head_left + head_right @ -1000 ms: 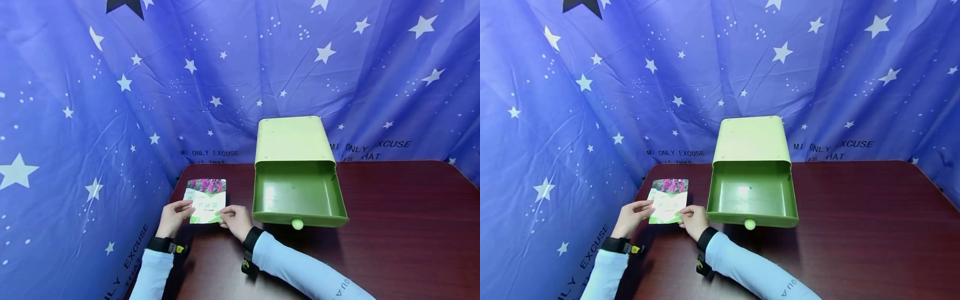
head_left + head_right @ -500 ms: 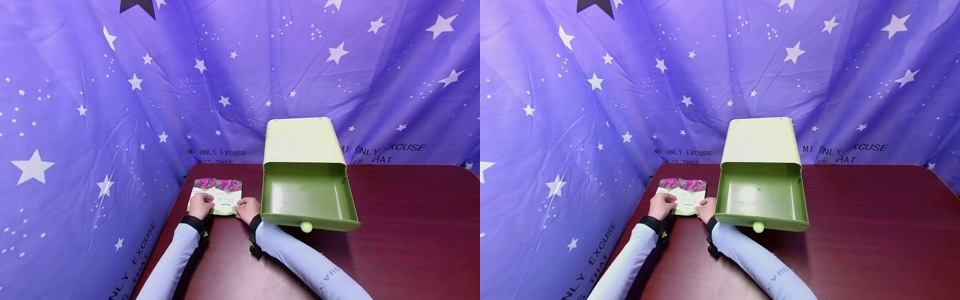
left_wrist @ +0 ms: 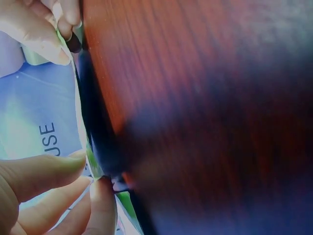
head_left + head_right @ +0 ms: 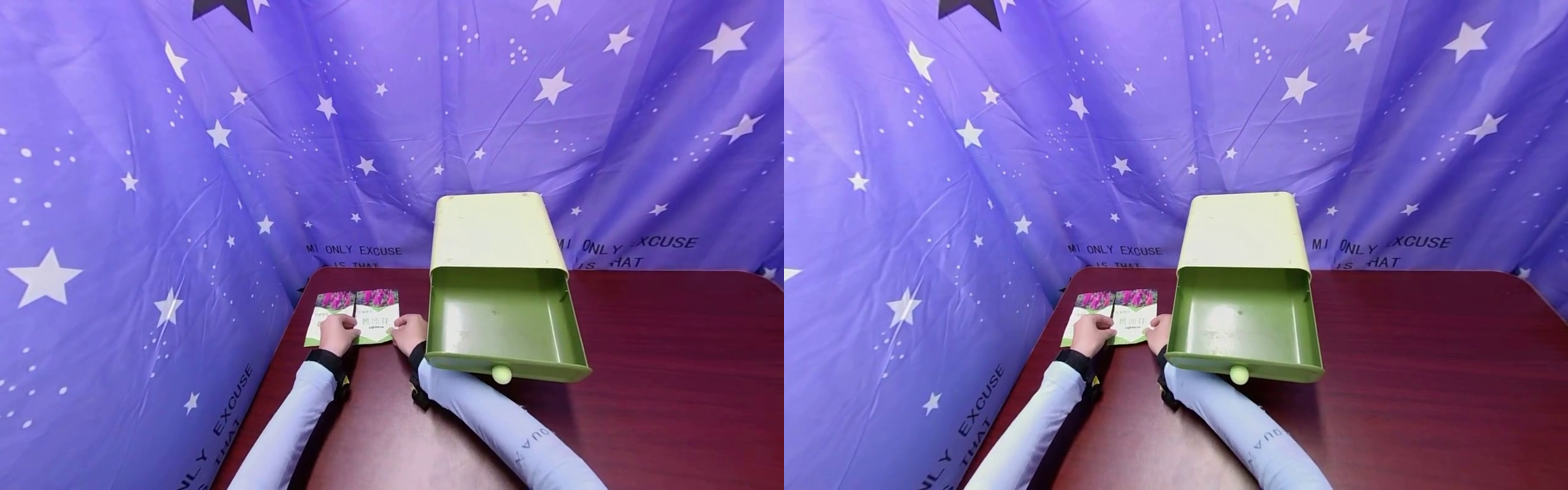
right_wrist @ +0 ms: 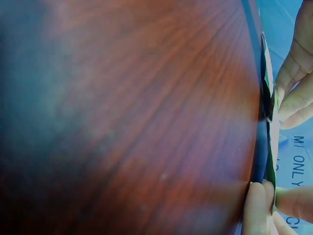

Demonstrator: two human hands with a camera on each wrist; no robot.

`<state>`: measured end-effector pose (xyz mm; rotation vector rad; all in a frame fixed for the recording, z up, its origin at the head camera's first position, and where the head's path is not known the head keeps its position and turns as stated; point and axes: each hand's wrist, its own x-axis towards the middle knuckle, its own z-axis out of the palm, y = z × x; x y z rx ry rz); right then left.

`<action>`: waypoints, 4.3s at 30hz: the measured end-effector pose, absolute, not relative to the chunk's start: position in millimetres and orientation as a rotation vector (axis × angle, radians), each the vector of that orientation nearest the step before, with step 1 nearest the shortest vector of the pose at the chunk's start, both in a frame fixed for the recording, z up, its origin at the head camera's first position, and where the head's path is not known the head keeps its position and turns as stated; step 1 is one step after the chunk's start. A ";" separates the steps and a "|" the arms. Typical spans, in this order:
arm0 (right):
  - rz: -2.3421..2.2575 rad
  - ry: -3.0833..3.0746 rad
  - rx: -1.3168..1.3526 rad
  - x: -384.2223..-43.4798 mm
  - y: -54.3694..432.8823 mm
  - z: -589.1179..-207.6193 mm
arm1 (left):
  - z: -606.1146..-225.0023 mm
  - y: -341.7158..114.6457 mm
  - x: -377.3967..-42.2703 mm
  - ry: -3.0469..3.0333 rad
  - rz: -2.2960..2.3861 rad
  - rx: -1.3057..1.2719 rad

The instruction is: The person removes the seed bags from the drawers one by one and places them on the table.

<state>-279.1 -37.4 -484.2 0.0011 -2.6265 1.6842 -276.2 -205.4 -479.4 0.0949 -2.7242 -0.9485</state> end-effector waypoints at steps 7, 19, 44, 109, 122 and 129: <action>1.595 -2.671 0.006 -281.5 -36.7 -485.7 | -480.0 -203.4 -275.5 -2.724 -0.962 0.110; 1.500 -2.739 0.068 -271.2 -40.3 -481.5 | -482.5 -211.5 -270.1 -2.664 -0.903 0.134; 1.470 -2.665 0.197 -262.6 -44.1 -487.9 | -471.0 -210.7 -261.3 -2.714 -0.983 0.118; 2.217 -2.363 0.042 -108.9 133.5 -406.3 | -345.2 -67.8 -293.3 -2.599 -1.436 -0.351; 2.077 -2.335 0.061 -125.5 134.0 -396.4 | -344.0 -70.4 -294.6 -2.617 -1.540 -0.283; 2.059 -2.297 0.064 -147.6 131.0 -392.7 | -343.5 -72.4 -297.0 -2.599 -1.639 -0.226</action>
